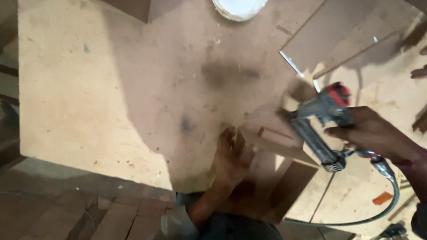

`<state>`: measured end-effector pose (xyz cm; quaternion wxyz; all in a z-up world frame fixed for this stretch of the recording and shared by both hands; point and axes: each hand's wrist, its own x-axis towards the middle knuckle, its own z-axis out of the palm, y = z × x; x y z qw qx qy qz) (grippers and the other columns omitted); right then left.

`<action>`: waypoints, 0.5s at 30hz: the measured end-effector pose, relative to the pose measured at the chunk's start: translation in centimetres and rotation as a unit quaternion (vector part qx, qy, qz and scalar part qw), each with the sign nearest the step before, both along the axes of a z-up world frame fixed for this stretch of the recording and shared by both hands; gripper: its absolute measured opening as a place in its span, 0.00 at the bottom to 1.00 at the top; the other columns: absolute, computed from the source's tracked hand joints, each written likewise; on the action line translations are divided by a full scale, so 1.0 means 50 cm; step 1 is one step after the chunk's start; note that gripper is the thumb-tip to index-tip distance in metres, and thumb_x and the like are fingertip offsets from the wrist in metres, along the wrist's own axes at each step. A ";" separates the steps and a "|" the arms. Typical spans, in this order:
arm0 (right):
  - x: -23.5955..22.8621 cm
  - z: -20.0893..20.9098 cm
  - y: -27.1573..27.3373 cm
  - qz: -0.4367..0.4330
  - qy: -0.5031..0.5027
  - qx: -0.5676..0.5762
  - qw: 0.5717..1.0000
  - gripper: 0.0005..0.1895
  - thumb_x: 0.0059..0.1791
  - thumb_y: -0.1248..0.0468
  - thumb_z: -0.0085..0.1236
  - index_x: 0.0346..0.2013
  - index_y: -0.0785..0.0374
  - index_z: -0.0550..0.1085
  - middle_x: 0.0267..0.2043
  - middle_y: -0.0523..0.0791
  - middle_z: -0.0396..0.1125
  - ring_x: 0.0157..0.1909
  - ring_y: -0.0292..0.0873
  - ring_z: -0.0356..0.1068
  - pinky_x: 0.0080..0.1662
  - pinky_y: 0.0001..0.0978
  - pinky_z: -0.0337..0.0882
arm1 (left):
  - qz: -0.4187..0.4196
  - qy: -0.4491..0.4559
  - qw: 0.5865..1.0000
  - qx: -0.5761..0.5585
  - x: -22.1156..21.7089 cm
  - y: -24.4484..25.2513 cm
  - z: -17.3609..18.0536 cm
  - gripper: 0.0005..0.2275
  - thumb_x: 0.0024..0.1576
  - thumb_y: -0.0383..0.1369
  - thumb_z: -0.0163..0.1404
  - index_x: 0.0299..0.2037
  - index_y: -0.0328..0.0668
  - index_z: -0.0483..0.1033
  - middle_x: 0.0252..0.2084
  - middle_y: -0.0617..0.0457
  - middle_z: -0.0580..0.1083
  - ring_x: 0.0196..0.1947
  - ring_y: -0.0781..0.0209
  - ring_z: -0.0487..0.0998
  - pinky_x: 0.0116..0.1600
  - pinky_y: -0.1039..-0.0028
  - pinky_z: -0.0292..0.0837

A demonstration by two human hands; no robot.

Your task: The person assembles small wooden boxes on a workbench using a pneumatic nail gun. They position thin wooden strips along the edges of box frames and drive nails to secure them. A coworker applies glue to separate pieces in the background.

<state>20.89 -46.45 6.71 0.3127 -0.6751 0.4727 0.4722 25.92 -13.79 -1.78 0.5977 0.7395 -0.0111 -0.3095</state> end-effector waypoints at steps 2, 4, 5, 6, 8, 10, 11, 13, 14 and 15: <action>0.060 -0.037 0.003 0.049 0.057 0.080 0.994 0.14 0.51 0.59 0.59 0.44 0.67 0.75 0.25 0.52 0.68 0.24 0.46 0.65 0.27 0.40 0.69 | -0.029 -0.047 0.998 0.042 0.008 0.004 0.009 0.26 0.52 0.32 0.61 0.57 0.26 0.67 0.53 0.39 0.72 0.48 0.47 0.75 0.52 0.65 0.73; 0.107 -0.079 0.012 0.075 -0.054 0.155 0.984 0.13 0.46 0.62 0.61 0.41 0.69 0.77 0.24 0.51 0.70 0.24 0.42 0.68 0.28 0.37 0.69 | -0.052 -0.096 0.994 0.013 0.017 0.013 0.019 0.17 0.57 0.30 0.57 0.54 0.27 0.73 0.54 0.35 0.73 0.53 0.39 0.75 0.57 0.60 0.73; 0.127 -0.094 0.013 0.086 -0.110 0.189 0.972 0.13 0.43 0.64 0.61 0.39 0.69 0.78 0.23 0.50 0.71 0.24 0.40 0.69 0.28 0.36 0.70 | -0.056 -0.100 0.993 0.025 0.021 0.012 0.024 0.14 0.59 0.30 0.56 0.52 0.29 0.74 0.53 0.36 0.75 0.52 0.39 0.77 0.56 0.61 0.74; 0.143 -0.107 0.017 0.056 -0.082 0.196 0.976 0.16 0.42 0.67 0.61 0.44 0.67 0.74 0.25 0.48 0.72 0.25 0.39 0.69 0.28 0.34 0.70 | -0.061 -0.105 0.992 0.038 0.026 0.011 0.031 0.11 0.60 0.29 0.55 0.49 0.30 0.76 0.52 0.36 0.76 0.51 0.39 0.78 0.56 0.61 0.75; 0.172 -0.136 0.035 -0.006 -0.026 0.205 0.978 0.28 0.40 0.72 0.61 0.55 0.60 0.67 0.30 0.45 0.73 0.28 0.36 0.70 0.29 0.31 0.71 | -0.070 -0.097 0.991 0.053 0.040 0.005 0.040 0.08 0.61 0.28 0.53 0.46 0.31 0.78 0.50 0.37 0.78 0.50 0.39 0.80 0.54 0.62 0.77; 0.194 -0.158 0.048 -0.021 -0.008 0.233 0.972 0.21 0.40 0.72 0.62 0.47 0.66 0.73 0.27 0.47 0.73 0.24 0.39 0.67 0.25 0.35 0.67 | -0.075 -0.070 0.993 0.058 0.044 0.002 0.056 0.08 0.60 0.27 0.53 0.44 0.29 0.78 0.49 0.36 0.78 0.47 0.40 0.80 0.51 0.63 0.78; 0.200 -0.164 0.050 -0.028 0.001 0.247 0.969 0.18 0.39 0.72 0.63 0.44 0.69 0.76 0.26 0.47 0.72 0.22 0.41 0.66 0.23 0.37 0.65 | -0.083 -0.076 0.991 0.071 0.045 -0.003 0.058 0.08 0.60 0.27 0.53 0.44 0.29 0.78 0.48 0.36 0.78 0.47 0.40 0.80 0.50 0.63 0.78; 0.215 -0.174 0.061 0.021 0.047 0.238 0.970 0.17 0.41 0.71 0.65 0.44 0.66 0.76 0.27 0.47 0.74 0.24 0.39 0.72 0.26 0.34 0.70 | -0.095 -0.091 0.987 0.098 0.049 -0.003 0.063 0.08 0.59 0.27 0.55 0.43 0.28 0.78 0.48 0.36 0.78 0.47 0.40 0.80 0.50 0.62 0.78; 0.223 -0.177 0.061 0.046 0.070 0.233 0.969 0.17 0.41 0.70 0.66 0.45 0.64 0.76 0.27 0.46 0.75 0.26 0.38 0.75 0.27 0.32 0.72 | -0.089 -0.087 0.987 0.098 0.051 -0.006 0.062 0.07 0.59 0.27 0.55 0.43 0.28 0.78 0.48 0.36 0.78 0.47 0.41 0.81 0.50 0.62 0.79; 0.229 -0.177 0.062 0.030 0.049 0.260 0.964 0.17 0.40 0.70 0.65 0.44 0.67 0.77 0.27 0.47 0.75 0.25 0.39 0.73 0.26 0.33 0.71 | -0.083 -0.083 0.988 0.097 0.052 -0.008 0.059 0.07 0.59 0.28 0.55 0.42 0.29 0.79 0.47 0.37 0.78 0.47 0.41 0.81 0.50 0.63 0.79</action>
